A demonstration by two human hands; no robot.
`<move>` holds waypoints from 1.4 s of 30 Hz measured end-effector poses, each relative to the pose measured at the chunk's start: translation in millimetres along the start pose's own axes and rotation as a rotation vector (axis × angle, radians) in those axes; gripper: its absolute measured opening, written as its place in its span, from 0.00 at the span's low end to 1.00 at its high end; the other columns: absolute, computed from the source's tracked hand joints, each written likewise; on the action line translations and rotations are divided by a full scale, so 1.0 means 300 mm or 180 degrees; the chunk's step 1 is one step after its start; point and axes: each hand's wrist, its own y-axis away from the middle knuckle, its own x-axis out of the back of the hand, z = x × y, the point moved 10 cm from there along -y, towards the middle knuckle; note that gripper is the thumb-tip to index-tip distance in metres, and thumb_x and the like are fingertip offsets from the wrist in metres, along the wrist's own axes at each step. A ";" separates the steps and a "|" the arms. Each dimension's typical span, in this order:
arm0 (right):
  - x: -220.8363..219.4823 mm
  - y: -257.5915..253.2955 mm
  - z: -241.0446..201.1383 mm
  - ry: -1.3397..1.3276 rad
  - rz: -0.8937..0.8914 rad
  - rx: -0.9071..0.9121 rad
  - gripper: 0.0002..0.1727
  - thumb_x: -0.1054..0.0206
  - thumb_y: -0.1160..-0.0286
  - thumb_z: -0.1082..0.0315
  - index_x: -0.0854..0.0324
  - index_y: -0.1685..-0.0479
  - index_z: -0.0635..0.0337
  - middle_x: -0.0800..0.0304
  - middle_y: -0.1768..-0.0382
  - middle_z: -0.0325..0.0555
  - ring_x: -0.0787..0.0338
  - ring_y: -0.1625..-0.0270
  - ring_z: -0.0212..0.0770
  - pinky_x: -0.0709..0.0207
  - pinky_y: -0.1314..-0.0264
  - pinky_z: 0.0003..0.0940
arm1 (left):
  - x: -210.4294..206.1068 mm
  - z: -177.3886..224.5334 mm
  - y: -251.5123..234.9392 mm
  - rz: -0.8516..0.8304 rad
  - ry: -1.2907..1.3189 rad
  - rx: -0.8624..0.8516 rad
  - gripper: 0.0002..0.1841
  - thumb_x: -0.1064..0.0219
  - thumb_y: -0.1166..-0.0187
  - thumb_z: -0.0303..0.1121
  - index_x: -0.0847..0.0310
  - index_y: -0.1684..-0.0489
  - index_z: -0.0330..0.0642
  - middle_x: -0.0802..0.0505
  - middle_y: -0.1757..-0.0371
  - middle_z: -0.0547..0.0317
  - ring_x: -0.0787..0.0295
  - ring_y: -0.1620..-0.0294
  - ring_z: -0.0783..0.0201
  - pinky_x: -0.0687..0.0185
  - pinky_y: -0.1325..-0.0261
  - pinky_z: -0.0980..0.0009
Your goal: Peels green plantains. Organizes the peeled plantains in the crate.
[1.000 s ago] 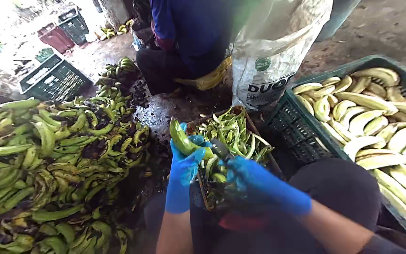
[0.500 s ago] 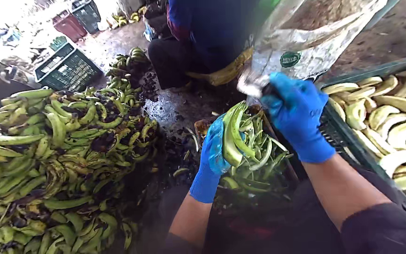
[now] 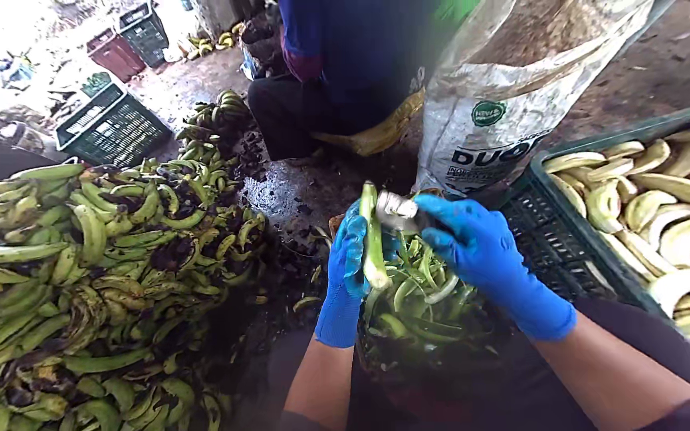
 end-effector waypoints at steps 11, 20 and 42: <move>0.136 -0.110 0.066 0.0924 0.0935 -0.0118 0.31 0.45 0.15 0.38 0.21 0.21 0.43 0.12 0.43 0.63 0.11 0.48 0.64 0.27 0.51 0.68 | -0.062 -0.072 0.066 -0.0562 -0.0325 0.0512 0.31 0.47 0.13 0.48 0.44 0.13 0.44 0.09 0.41 0.43 0.07 0.60 0.57 0.09 0.59 0.66; 0.006 -0.005 -0.111 0.0385 0.0111 0.0794 0.29 0.45 0.19 0.36 0.11 0.33 0.39 0.06 0.46 0.49 0.09 0.48 0.51 0.25 0.50 0.61 | -0.029 0.033 0.038 -0.0108 0.0012 -0.0352 0.26 0.33 0.21 0.49 0.28 0.25 0.53 0.07 0.45 0.57 0.07 0.52 0.63 0.09 0.51 0.68; 0.068 -0.044 0.030 0.0564 0.0493 0.0079 0.33 0.50 0.16 0.35 0.19 0.22 0.41 0.09 0.44 0.53 0.10 0.50 0.54 0.24 0.52 0.61 | -0.075 -0.021 -0.031 -0.0626 -0.0471 0.0332 0.30 0.44 0.13 0.48 0.44 0.13 0.56 0.10 0.41 0.46 0.07 0.52 0.53 0.08 0.52 0.59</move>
